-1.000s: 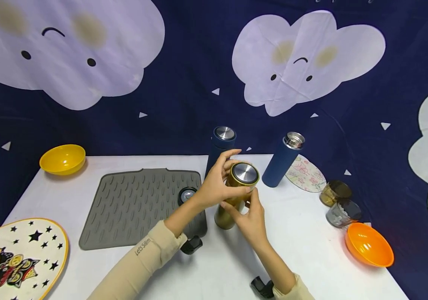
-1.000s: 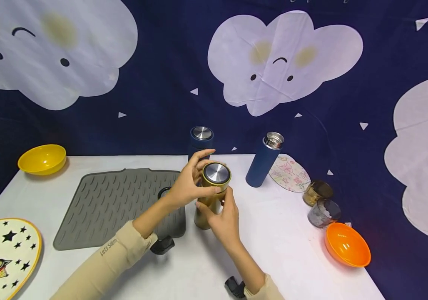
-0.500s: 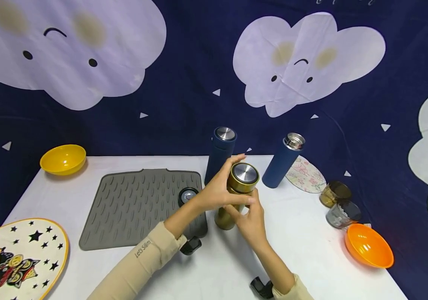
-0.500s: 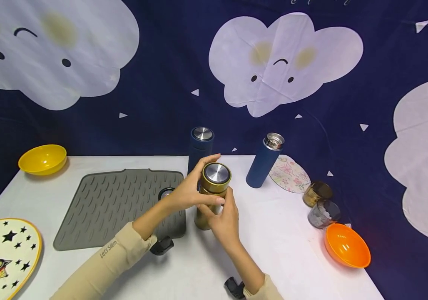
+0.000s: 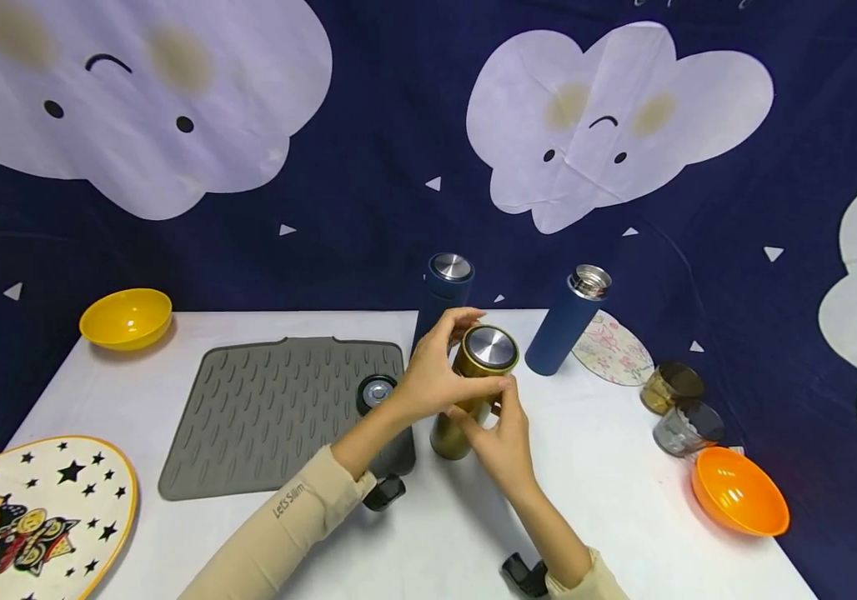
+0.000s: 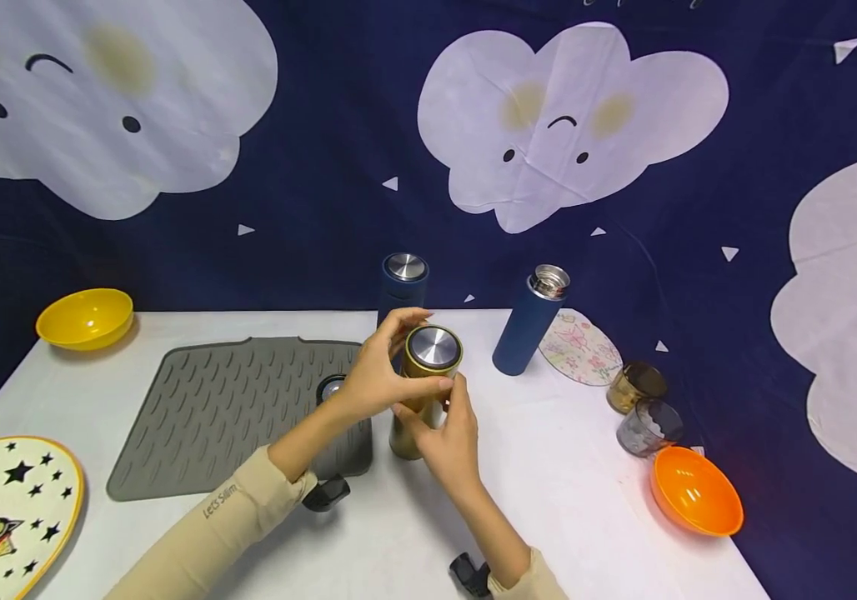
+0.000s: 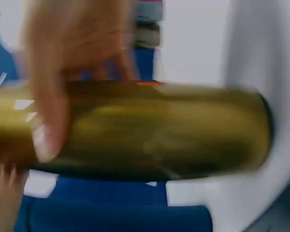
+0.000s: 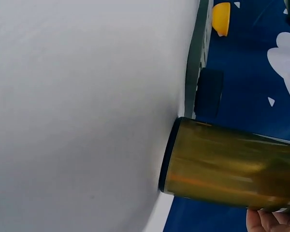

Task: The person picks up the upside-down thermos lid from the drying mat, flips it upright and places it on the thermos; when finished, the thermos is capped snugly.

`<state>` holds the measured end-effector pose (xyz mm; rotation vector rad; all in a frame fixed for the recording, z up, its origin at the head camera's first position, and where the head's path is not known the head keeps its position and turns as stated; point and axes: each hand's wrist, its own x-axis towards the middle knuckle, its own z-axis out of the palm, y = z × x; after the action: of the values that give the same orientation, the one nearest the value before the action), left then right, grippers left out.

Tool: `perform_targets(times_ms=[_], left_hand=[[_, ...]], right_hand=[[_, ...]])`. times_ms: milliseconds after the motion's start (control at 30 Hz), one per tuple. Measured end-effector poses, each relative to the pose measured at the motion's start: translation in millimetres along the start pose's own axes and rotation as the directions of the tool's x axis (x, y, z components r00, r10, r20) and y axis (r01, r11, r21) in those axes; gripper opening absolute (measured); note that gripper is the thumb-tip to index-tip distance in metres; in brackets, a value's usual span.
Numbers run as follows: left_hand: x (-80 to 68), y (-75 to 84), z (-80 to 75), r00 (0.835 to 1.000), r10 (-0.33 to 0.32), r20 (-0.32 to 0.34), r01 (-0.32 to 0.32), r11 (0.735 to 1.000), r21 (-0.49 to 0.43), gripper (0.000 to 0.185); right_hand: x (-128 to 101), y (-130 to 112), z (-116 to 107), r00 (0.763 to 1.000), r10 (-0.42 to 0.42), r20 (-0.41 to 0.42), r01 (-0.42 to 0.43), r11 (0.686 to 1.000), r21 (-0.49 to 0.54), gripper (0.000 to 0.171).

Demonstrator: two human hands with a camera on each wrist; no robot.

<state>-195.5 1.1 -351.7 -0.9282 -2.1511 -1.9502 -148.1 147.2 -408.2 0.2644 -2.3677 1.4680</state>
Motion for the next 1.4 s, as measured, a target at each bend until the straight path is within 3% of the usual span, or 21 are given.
perform_targets(times_ms=[67,133,233,267,367,433,467,567,600,667,767,900,1000,1067,1133,1233,1333,1400], left_hand=[[-0.4,-1.3,-3.0,0.999,0.022,0.050,-0.017,0.995,-0.099,0.077],[-1.2,-2.4,-4.1,0.997,0.018,0.081,-0.006,0.990,-0.141,0.081],[-2.5,-1.3,0.6,0.999,0.015,0.032,-0.016,1.000,0.018,0.081],[-2.3,-1.0,2.2,1.000,0.015,0.021,-0.016,0.999,0.035,0.083],[-1.6,-2.0,4.2,0.999,0.027,0.032,-0.025,0.997,-0.075,0.077],[-2.3,-2.4,3.7,0.999,0.017,0.045,-0.010,0.987,-0.159,0.086],[-2.7,-2.1,4.2,0.999,0.008,0.041,-0.002,0.988,-0.156,0.090],[-4.0,-0.9,7.1,1.000,0.007,-0.022,-0.007,1.000,0.009,0.095],[-4.0,-0.1,8.2,1.000,0.012,-0.028,-0.012,1.000,0.016,0.096],[-3.2,0.0,9.5,0.999,0.032,-0.018,-0.033,0.997,-0.065,0.083],[-3.1,1.4,8.8,0.999,0.026,0.018,-0.022,0.984,-0.179,0.091],[-2.9,2.2,10.7,1.000,-0.021,-0.021,0.022,1.000,0.021,0.096],[-1.1,0.9,11.3,1.000,-0.010,-0.008,0.009,0.998,-0.054,0.084],[-1.3,1.0,10.5,1.000,-0.008,0.016,0.010,0.992,-0.127,0.087],[-1.9,1.2,11.7,1.000,-0.020,0.009,0.021,0.995,-0.096,0.087],[-3.0,0.7,14.9,0.999,-0.036,-0.036,0.037,0.998,0.043,0.088],[-2.7,-1.1,16.3,0.999,-0.019,-0.039,0.015,0.996,-0.087,0.076],[-3.5,-1.1,15.7,0.999,-0.042,-0.026,0.037,0.984,-0.174,0.084]], right_hand=[[0.4,0.0,0.3,1.000,0.003,0.001,-0.003,1.000,0.005,0.058],[0.4,0.3,0.4,1.000,0.008,0.006,-0.008,1.000,0.011,0.059],[-0.2,0.8,0.2,1.000,-0.002,0.004,0.002,1.000,-0.002,0.059],[-0.3,0.8,0.1,1.000,-0.003,0.002,0.003,1.000,-0.004,0.059],[-0.3,1.2,0.3,1.000,-0.005,0.006,0.005,1.000,-0.007,0.060],[-0.2,1.4,0.7,1.000,0.005,0.013,-0.005,1.000,-0.001,0.060],[-0.5,1.4,0.8,1.000,0.003,0.017,-0.003,1.000,0.000,0.059],[-1.1,1.4,0.5,1.000,-0.009,0.015,0.009,1.000,-0.014,0.057],[-1.3,1.2,0.3,1.000,-0.012,0.013,0.012,1.000,-0.015,0.057],[-1.5,0.8,0.0,1.000,-0.015,0.010,0.015,1.000,-0.011,0.059],[-1.2,0.0,-0.1,1.000,-0.011,0.015,0.011,1.000,0.003,0.060],[-1.1,0.0,-0.7,1.000,-0.013,0.005,0.013,1.000,-0.003,0.056],[-0.9,0.2,-1.3,1.000,-0.006,-0.001,0.006,1.000,-0.005,0.056],[-0.6,0.0,-1.8,1.000,-0.005,0.001,0.005,1.000,-0.003,0.058],[-0.8,0.5,-1.9,1.000,-0.012,0.002,0.012,1.000,-0.010,0.056],[-1.0,0.8,-2.0,0.999,-0.031,-0.009,0.030,0.999,-0.024,0.057],[-1.2,1.4,-1.2,1.000,-0.027,-0.008,0.027,0.999,-0.018,0.059],[-1.3,1.9,-0.6,1.000,-0.018,-0.003,0.018,1.000,-0.009,0.060]])
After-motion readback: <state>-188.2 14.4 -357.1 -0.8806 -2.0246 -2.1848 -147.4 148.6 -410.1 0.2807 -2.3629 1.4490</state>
